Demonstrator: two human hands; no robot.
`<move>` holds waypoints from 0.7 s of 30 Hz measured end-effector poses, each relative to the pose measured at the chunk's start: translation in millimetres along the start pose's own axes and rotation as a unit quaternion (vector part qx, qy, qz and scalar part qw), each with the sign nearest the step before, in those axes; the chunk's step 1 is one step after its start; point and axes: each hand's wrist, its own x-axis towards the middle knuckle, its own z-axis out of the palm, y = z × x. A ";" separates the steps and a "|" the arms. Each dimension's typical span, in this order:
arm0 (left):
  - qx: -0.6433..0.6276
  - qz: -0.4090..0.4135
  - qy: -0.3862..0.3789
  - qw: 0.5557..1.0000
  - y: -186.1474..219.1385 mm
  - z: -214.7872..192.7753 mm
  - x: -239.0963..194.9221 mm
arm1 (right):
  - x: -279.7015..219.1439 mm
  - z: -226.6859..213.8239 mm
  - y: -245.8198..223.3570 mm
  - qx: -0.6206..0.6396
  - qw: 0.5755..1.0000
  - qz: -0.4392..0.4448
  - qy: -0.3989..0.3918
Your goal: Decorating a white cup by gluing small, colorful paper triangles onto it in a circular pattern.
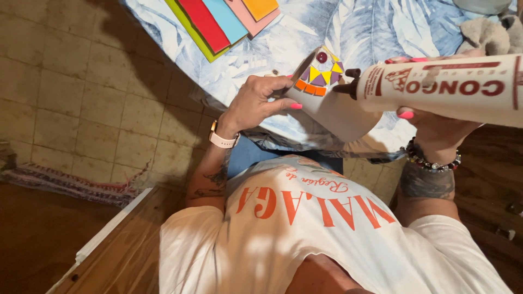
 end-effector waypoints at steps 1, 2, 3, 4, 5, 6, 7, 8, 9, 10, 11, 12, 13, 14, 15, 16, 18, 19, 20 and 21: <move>0.000 0.000 0.000 1.000 0.6 -0.2 0.3 | -6.7 -8.0 6.2 0.000 1.000 0.000 0.000; 0.000 -0.008 -0.001 1.000 1.2 -0.4 0.3 | -14.2 -15.5 12.6 0.070 0.997 0.025 0.036; -0.001 -0.015 -0.003 1.000 1.9 -0.7 0.2 | -21.8 -22.9 18.9 0.139 0.986 0.048 0.073; 0.000 -0.015 -0.002 1.000 1.3 -0.7 0.0 | -24.9 -27.3 22.6 0.140 0.986 0.048 0.073; 0.001 -0.005 -0.004 1.000 0.8 -0.8 -0.3 | -27.9 -31.5 26.3 0.207 0.970 0.069 0.108; 0.001 0.005 -0.005 1.000 0.2 -0.8 -0.6 | -30.2 -36.1 29.9 0.273 0.947 0.091 0.141; 0.002 0.005 -0.003 1.000 0.5 -1.4 -0.1 | -20.5 -23.8 22.9 0.273 0.948 0.091 0.139; 0.004 -0.004 -0.005 1.000 1.2 -1.7 0.0 | -12.4 -11.0 15.6 0.043 0.995 -0.014 0.094; 0.006 -0.013 -0.008 1.000 1.8 -1.7 0.5 | -4.2 1.4 8.3 -0.190 0.973 -0.118 0.046; 0.005 -0.013 -0.010 1.000 1.7 -1.7 0.6 | -7.3 -4.3 10.8 -0.191 0.973 -0.118 0.049; 0.008 -0.012 -0.010 1.000 1.5 -1.6 0.8 | -10.4 -9.9 13.3 0.107 0.956 -0.052 0.269; 0.012 -0.011 -0.007 1.000 1.5 -1.7 0.3 | -12.7 -15.5 16.1 0.397 0.790 -0.018 0.467; 0.012 -0.011 -0.008 1.000 2.1 -1.8 0.9 | -17.7 -22.0 19.6 0.397 0.789 -0.018 0.468; 0.006 -0.008 -0.009 1.000 2.7 -2.0 1.0 | -22.6 -28.2 23.5 0.392 0.787 -0.019 0.476; -0.001 -0.005 -0.010 1.000 3.3 -2.2 1.0 | -27.6 -34.3 27.4 0.387 0.784 -0.020 0.485; 0.000 -0.005 -0.010 1.000 3.1 -2.2 1.1 | -8.0 -11.5 12.1 0.387 0.784 -0.019 0.485; 0.001 -0.008 -0.010 1.000 3.2 -2.1 1.1 | 30.5 34.0 -18.6 0.265 0.800 0.010 0.539; 0.001 -0.010 -0.011 1.000 5.2 -2.6 0.8 | 35.2 31.9 -17.1 0.266 0.799 0.011 0.539; -0.001 -0.012 -0.012 1.000 6.8 -2.8 2.1 | 38.1 29.6 -16.4 0.249 0.804 -0.015 0.540; -0.003 -0.015 -0.012 1.000 8.6 -2.8 3.8 | 40.8 26.9 -15.9 0.233 0.808 -0.041 0.540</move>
